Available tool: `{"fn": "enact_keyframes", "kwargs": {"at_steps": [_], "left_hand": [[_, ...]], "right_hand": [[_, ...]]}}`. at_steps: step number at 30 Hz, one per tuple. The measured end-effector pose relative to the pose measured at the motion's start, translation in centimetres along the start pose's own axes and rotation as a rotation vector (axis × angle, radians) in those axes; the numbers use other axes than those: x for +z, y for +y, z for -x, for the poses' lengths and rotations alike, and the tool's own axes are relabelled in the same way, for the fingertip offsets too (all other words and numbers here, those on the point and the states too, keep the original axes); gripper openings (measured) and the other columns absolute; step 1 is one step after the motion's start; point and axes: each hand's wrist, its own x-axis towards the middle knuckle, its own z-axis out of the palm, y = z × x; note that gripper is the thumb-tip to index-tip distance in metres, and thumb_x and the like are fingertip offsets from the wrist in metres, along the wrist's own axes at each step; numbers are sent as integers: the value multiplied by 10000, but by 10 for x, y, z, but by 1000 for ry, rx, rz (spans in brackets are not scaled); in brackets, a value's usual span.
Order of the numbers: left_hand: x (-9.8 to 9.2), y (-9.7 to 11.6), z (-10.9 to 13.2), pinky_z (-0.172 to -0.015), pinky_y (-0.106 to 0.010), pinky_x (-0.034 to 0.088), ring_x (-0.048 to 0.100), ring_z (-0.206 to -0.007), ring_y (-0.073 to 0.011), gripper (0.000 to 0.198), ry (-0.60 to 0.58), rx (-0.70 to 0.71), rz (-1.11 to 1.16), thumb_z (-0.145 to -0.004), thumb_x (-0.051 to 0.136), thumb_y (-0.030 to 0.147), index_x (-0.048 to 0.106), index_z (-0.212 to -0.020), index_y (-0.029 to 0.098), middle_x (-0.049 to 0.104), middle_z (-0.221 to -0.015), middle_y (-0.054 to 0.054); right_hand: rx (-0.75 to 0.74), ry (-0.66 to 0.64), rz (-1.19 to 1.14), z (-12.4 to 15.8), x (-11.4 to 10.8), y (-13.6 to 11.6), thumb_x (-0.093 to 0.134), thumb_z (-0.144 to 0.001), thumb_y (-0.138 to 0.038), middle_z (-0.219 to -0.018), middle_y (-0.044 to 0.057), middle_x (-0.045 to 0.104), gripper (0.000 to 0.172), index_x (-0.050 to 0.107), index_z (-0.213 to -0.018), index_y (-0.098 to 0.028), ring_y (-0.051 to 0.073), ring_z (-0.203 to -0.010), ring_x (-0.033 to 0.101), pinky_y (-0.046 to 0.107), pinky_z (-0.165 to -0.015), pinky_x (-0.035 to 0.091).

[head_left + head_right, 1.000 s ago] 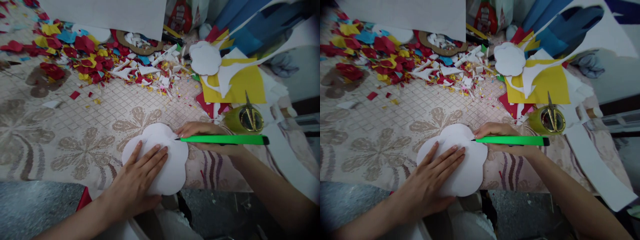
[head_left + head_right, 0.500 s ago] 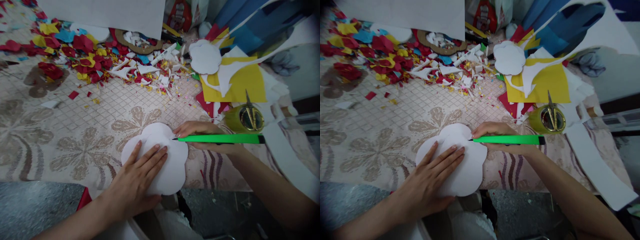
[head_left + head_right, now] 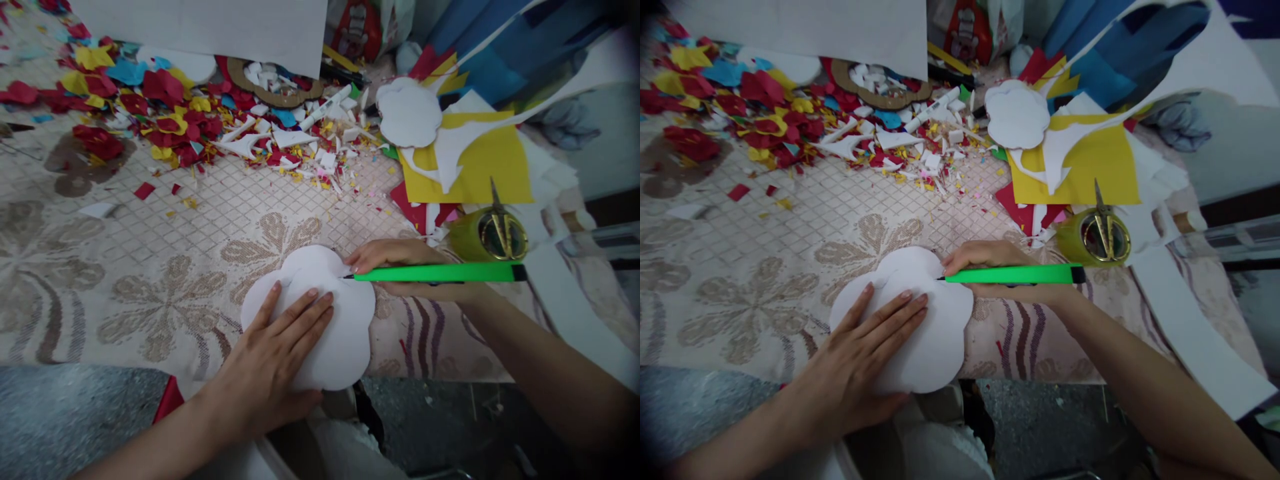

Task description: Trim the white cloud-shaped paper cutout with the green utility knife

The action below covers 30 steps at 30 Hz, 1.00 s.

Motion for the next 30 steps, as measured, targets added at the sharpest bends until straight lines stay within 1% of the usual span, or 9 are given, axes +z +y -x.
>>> {"fn": "enact_keyframes", "kwargs": {"at_steps": [6, 12, 15, 19, 21, 23, 25, 27, 30], "left_hand": [[1, 0, 2, -1249, -454, -110, 203, -1526, -218, 860, 5, 4, -11, -877, 621, 520, 281, -1548, 103, 263, -1638, -54], [6, 4, 1, -1246, -455, -116, 220, -1520, -238, 857, 37, -37, -28, -889, 609, 553, 291, -1544, 99, 285, -1632, -66], [12, 12, 0, -1233, -493, -130, 209, -1522, -286, 893, 73, -79, -47, -869, 637, 602, 318, -1529, 93, 300, -1624, -109], [8, 19, 2, -1205, -555, -147, 145, -1525, -385, 1076, 77, -83, -64, -701, 807, 630, 349, -1511, 91, 283, -1616, -194], [-1, 14, 3, -1201, -537, -174, 154, -1526, -371, 1089, 21, -1, -34, -681, 841, 585, 341, -1515, 95, 302, -1610, -190], [-11, 1, 3, -1200, -514, -194, 163, -1531, -334, 993, -44, 83, -7, -711, 847, 491, 374, -1500, 118, 334, -1604, -152], [-19, -14, -1, -1200, -515, -196, 135, -1538, -319, 952, -75, 139, 8, -725, 840, 478, 392, -1496, 144, 337, -1609, -113], [-23, -27, -5, -1197, -488, -213, 118, -1544, -296, 960, -132, 198, 29, -742, 810, 547, 373, -1515, 181, 270, -1638, -76], [-23, -34, -10, -1175, -470, -257, 106, -1544, -305, 1047, -165, 201, 45, -683, 821, 614, 365, -1524, 190, 218, -1651, -68]], "right_hand": [[49, 30, -91, 5, 3, 0, 568, -982, -412, -1198, 144, 700, 343, 660, -1194, -160, 212, -1165, 651, 345, -964, 511], [55, 52, -111, 2, 7, 4, 609, -970, -330, -1184, 110, 708, 270, 676, -1187, -184, 200, -1152, 654, 325, -965, 505], [49, 93, -134, -10, 7, 10, 639, -954, -315, -1177, 86, 710, 238, 708, -1146, -193, 186, -1129, 663, 301, -958, 502], [-28, 5, -171, -31, -2, 18, 635, -953, -355, -1144, 86, 713, 272, 710, -1136, -169, 195, -1134, 655, 312, -969, 488], [-47, -53, -184, -38, -7, 21, 632, -954, -309, -1168, 84, 702, 259, 695, -1162, -168, 191, -1154, 640, 311, -986, 474], [-41, -96, -192, -42, -10, 22, 631, -949, -263, -1182, 76, 695, 250, 684, -1177, -174, 182, -1146, 638, 302, -982, 474], [-21, -103, -191, -42, -11, 21, 630, -948, -248, -1168, 71, 699, 240, 684, -1170, -176, 177, -1131, 641, 295, -968, 481], [-6, -86, -171, -41, -10, 19, 638, -945, -258, -1138, 72, 707, 230, 690, -1151, -169, 176, -1119, 644, 294, -964, 482], [8, -67, -133, -40, -9, 16, 643, -944, -275, -1130, 85, 707, 231, 692, -1138, -158, 175, -1106, 647, 291, -952, 484]]}}
